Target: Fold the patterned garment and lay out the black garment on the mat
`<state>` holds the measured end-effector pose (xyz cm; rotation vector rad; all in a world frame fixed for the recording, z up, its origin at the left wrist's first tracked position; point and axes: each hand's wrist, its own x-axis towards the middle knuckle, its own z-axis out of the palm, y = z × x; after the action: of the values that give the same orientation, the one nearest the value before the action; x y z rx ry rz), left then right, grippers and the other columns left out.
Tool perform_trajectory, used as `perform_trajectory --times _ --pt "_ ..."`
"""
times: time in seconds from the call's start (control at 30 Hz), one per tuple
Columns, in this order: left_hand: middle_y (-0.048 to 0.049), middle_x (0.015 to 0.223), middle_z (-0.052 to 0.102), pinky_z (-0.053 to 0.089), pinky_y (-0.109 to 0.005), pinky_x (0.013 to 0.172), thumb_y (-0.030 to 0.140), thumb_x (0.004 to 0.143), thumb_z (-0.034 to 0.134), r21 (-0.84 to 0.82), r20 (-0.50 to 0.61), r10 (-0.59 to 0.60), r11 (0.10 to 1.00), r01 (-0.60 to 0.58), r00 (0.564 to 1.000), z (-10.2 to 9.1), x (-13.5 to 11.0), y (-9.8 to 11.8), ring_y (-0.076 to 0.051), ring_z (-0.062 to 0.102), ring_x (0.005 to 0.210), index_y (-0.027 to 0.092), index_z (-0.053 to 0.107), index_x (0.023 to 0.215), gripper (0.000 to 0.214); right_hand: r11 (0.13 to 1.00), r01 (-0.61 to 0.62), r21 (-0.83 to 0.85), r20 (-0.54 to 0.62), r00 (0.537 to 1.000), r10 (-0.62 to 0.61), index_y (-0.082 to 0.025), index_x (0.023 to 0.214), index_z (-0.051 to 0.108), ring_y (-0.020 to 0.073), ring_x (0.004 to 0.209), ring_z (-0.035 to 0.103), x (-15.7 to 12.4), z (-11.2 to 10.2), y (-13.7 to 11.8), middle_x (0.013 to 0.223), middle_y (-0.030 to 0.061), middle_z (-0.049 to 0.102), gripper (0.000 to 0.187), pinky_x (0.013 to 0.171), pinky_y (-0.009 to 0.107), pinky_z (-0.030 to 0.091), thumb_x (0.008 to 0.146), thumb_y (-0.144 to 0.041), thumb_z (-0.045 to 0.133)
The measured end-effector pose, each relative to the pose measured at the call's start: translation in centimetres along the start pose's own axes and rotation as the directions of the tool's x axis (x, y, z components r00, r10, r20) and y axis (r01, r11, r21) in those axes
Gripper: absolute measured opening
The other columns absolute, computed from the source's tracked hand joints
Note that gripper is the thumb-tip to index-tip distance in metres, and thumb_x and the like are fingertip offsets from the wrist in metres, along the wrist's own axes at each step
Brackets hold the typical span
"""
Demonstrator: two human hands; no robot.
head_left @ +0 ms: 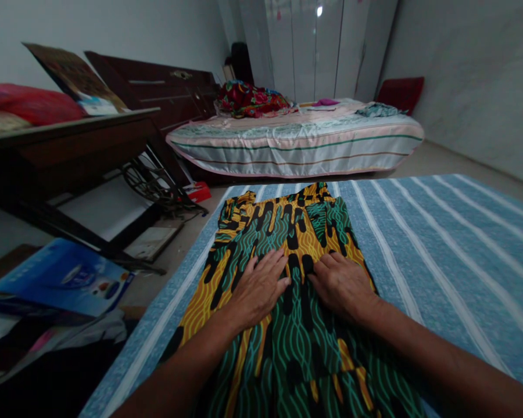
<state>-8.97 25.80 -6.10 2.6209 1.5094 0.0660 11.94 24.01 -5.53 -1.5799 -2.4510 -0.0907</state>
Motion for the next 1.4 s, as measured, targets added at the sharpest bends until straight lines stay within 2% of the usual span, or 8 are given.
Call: perform_trajectory --times 0.17,0.27,0.37,0.5,0.67,0.87,1.13,1.4 --pt "-0.0065 0.153 0.026 0.016 -0.049 0.113 0.046 0.094 0.032 0.016 0.027 -0.010 1.000 0.009 1.000 -0.3 0.2 0.4 -0.023 0.020 0.141 0.023 0.034 0.142 0.054 0.998 0.019 0.062 0.108 0.994 -0.025 -0.017 0.084 0.062 0.0182 0.086 0.055 0.6 -1.1 1.2 0.087 0.0057 0.062 0.017 0.071 0.028 0.037 0.090 -0.028 0.050" --pt "-0.0067 0.152 0.027 0.016 -0.049 0.113 0.046 0.094 0.032 0.003 0.002 0.005 1.000 -0.005 1.000 -0.4 0.0 0.5 -0.024 0.021 0.141 0.024 0.034 0.142 0.053 0.991 0.024 0.129 0.189 0.981 -0.048 -0.018 0.085 0.061 0.0156 0.086 0.057 0.8 -2.2 1.9 0.088 0.0036 0.062 0.014 0.068 0.025 0.037 0.089 -0.026 0.051" --pt "-0.0074 0.152 0.029 0.016 -0.049 0.112 0.046 0.094 0.031 -0.010 -0.024 0.013 1.000 -0.013 1.000 -0.3 -0.1 0.5 -0.024 0.021 0.141 0.023 0.035 0.141 0.053 0.990 0.062 0.129 0.222 0.971 -0.090 -0.018 0.087 0.061 0.0149 0.084 0.058 0.2 -3.4 2.0 0.088 0.0033 0.061 0.011 0.067 0.025 0.037 0.087 -0.023 0.051" --pt "-0.0080 0.152 0.028 0.015 -0.051 0.112 0.048 0.094 0.030 -0.024 -0.018 0.007 1.000 -0.007 1.000 -0.4 -0.2 0.7 -0.024 0.020 0.141 0.022 0.035 0.141 0.054 0.991 0.087 0.106 0.232 0.966 -0.110 -0.018 0.088 0.061 0.0168 0.087 0.058 -1.7 -3.9 1.5 0.091 0.0043 0.062 0.010 0.072 0.027 0.040 0.085 -0.021 0.053" --pt "-0.0077 0.152 0.028 0.015 -0.051 0.113 0.049 0.093 0.032 -0.032 -0.011 -0.003 0.999 0.002 1.000 -0.5 -0.2 0.9 -0.024 0.019 0.141 0.022 0.034 0.142 0.056 0.996 0.037 0.085 0.177 0.983 -0.052 -0.017 0.085 0.062 0.0175 0.093 0.057 -3.1 -2.4 0.7 0.095 0.0062 0.062 0.016 0.080 0.028 0.040 0.087 -0.018 0.047" --pt "-0.0073 0.153 0.026 0.015 -0.049 0.113 0.051 0.093 0.031 -0.016 -0.020 -0.003 1.000 0.002 1.000 -0.4 -0.3 0.8 -0.023 0.019 0.141 0.024 0.033 0.142 0.056 0.999 0.047 -0.022 0.108 0.993 -0.045 -0.016 0.082 0.064 0.0188 0.089 0.056 -3.2 -1.2 0.2 0.090 0.0071 0.063 0.021 0.076 0.028 0.039 0.086 -0.009 0.045" --pt "-0.0063 0.153 0.026 0.015 -0.051 0.112 0.050 0.093 0.033 -0.004 -0.011 -0.013 1.000 0.013 1.000 -0.2 -0.1 0.8 -0.024 0.020 0.141 0.023 0.033 0.142 0.056 0.998 0.056 -0.017 0.086 0.995 -0.054 -0.016 0.081 0.063 0.0196 0.086 0.057 -3.6 -2.5 0.6 0.088 0.0069 0.062 0.019 0.076 0.029 0.038 0.081 -0.008 0.047" --pt "-0.0053 0.153 0.026 0.014 -0.050 0.113 0.049 0.093 0.034 -0.007 0.008 -0.018 1.000 0.018 1.000 -0.5 -0.1 1.1 -0.024 0.018 0.142 0.023 0.034 0.141 0.055 0.997 0.031 -0.066 0.176 0.984 -0.019 -0.017 0.083 0.063 0.0201 0.084 0.059 -3.6 -3.4 0.3 0.086 0.0073 0.063 0.021 0.071 0.030 0.038 0.084 -0.010 0.043"
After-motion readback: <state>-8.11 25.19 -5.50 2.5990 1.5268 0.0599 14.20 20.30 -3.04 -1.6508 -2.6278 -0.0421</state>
